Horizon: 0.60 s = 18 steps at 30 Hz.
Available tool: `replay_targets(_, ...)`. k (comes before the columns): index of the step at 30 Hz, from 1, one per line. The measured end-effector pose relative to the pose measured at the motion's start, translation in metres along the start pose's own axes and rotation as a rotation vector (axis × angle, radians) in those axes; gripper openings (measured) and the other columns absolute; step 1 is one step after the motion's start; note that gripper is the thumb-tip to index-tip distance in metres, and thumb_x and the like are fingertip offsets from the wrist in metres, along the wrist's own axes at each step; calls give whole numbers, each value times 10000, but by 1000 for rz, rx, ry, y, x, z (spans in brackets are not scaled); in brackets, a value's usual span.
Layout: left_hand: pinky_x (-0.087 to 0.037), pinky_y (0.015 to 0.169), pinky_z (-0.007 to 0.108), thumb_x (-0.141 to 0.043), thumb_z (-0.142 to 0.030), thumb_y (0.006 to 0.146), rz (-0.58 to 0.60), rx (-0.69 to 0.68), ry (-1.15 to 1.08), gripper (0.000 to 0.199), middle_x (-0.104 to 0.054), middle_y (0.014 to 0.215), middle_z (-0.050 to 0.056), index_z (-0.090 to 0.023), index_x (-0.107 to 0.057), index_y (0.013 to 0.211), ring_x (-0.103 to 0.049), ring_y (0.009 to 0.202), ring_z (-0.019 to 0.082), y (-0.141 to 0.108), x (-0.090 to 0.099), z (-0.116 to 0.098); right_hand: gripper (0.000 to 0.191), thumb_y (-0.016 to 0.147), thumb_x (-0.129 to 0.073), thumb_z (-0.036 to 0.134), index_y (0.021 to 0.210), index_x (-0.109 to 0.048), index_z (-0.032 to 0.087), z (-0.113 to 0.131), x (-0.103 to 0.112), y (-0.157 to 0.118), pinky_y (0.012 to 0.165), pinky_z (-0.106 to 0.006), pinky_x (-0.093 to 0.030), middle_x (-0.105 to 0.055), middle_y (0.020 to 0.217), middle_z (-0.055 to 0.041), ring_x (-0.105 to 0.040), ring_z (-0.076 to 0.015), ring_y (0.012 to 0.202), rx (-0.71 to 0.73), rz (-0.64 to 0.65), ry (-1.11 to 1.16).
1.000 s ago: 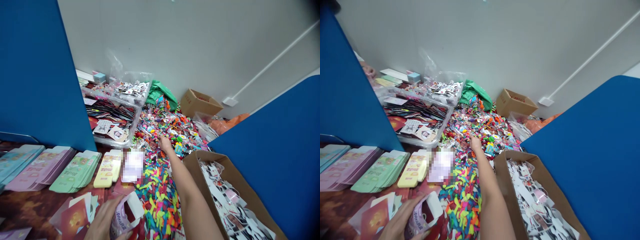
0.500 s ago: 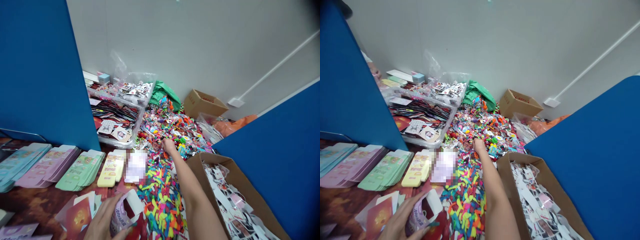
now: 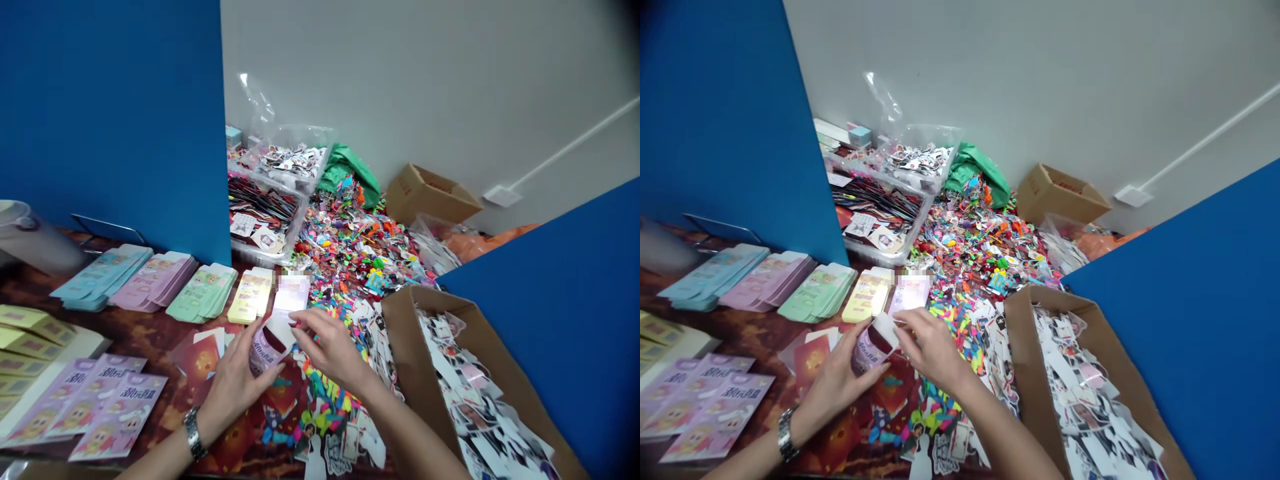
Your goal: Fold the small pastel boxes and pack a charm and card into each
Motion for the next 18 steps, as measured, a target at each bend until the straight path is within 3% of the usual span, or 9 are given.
replay_targets(4,-493,993,419,-633,-389,867,8,-89,-53,772,-496,1390,136,-248,-200,1491,-545,1242,268,-10,10,-11,305,923,-545,179,1220,-590,227,3,-13,-22,776,-262,-522,-675,1057,-53,-645,-157,870,-81,-43,113)
replay_targets(6,-503,972,396,-617,-337,880,48,-161,-76,677,-527,1338,111,-273,-264,1454,-570,1194,241,-15,11,-16,323,912,-543,154,1221,-587,237,4,-25,-30,749,-245,-523,-688,1051,-33,-652,-150,855,-147,-63,161)
replay_targets(9,-516,937,388,-612,-275,870,73,-220,-74,582,-555,1267,95,-276,-339,1384,-595,1129,228,-22,12,-19,334,902,-539,122,1203,-609,247,11,-37,-38,832,-260,-512,-684,1081,-28,-646,-160,948,-161,-152,157)
replay_targets(14,-520,938,413,-617,-291,856,16,-198,-27,704,-549,1301,146,-223,-239,1447,-601,1145,258,-29,20,-22,301,909,-515,98,1107,-692,241,29,-35,-45,866,-258,-513,-665,1067,-54,-637,-153,1004,-48,-196,213)
replay_targets(18,-491,990,408,-583,-282,877,51,-196,-8,724,-515,1360,140,-236,-204,1491,-557,1212,256,-32,21,-27,241,917,-555,148,1087,-702,233,35,-31,-45,871,-262,-515,-689,1043,-51,-644,-158,1003,-84,-147,262)
Point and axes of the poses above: each hand's wrist, its own y-axis towards the middle knuckle, its own x-axis out of the back of the hand, z = x × y, the point moved 5 cm from there along y, towards the middle knuckle
